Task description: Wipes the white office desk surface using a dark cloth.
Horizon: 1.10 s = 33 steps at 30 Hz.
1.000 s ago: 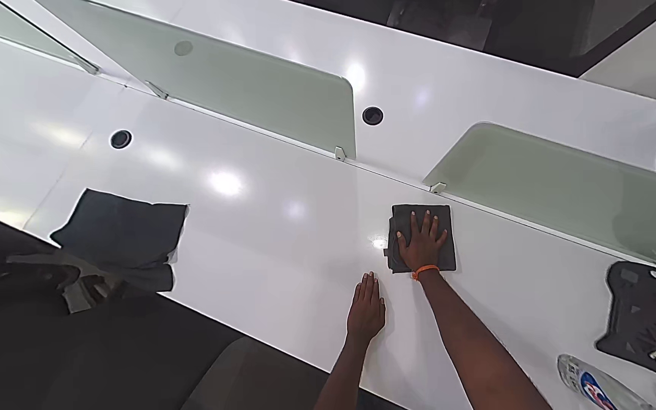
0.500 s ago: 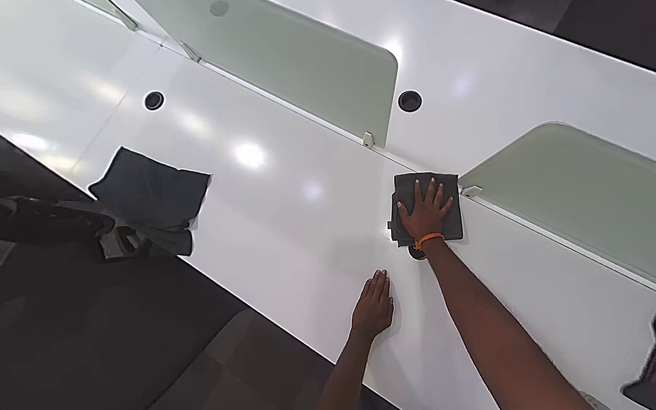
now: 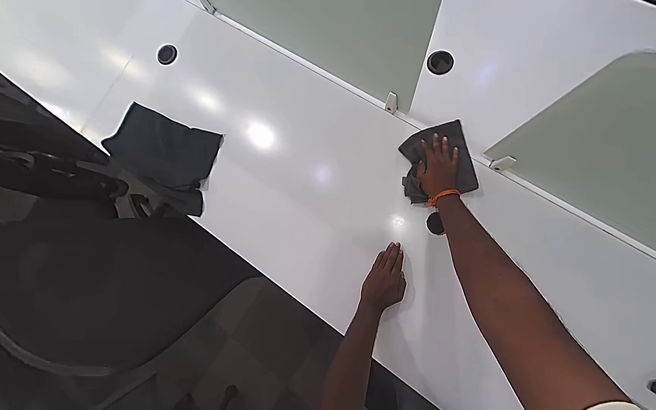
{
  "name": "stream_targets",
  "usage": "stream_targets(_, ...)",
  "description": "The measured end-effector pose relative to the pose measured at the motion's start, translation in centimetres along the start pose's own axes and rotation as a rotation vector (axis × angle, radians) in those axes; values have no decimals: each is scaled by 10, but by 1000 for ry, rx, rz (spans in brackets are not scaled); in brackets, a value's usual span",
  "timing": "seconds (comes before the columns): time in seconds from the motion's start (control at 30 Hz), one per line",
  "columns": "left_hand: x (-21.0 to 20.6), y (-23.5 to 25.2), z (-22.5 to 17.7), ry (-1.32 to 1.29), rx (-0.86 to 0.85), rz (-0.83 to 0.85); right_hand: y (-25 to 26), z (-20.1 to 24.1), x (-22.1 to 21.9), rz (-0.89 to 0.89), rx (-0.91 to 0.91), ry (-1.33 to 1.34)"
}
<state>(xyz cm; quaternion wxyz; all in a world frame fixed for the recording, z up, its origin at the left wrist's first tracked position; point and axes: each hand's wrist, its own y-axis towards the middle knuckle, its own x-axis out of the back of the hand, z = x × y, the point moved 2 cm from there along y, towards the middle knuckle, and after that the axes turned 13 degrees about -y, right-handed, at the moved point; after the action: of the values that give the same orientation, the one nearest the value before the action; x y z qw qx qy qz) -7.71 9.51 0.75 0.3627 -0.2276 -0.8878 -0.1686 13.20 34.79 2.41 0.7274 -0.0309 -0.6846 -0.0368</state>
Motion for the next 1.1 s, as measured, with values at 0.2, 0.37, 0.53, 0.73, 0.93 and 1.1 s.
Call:
stream_targets(0.2,1,-8,2,13,-7,-224,-81,92,-11,69,318,-28)
stream_targets(0.37,25,-40,2,-136,213,-549,-171,149,-16,139,473,12)
stream_targets(0.53,70,-134,9,-141,340,-691,-255,217,-20,199,592,132)
stream_targets(0.73,100,-211,4,-42,464,-741,-335,256,-19,270,833,211)
stream_targets(0.93,102,-229,-1,3,463,-675,-414,206,-14,290,970,271)
stream_targets(1.1,83,-222,-3,34,406,-519,-494,104,1,229,821,306)
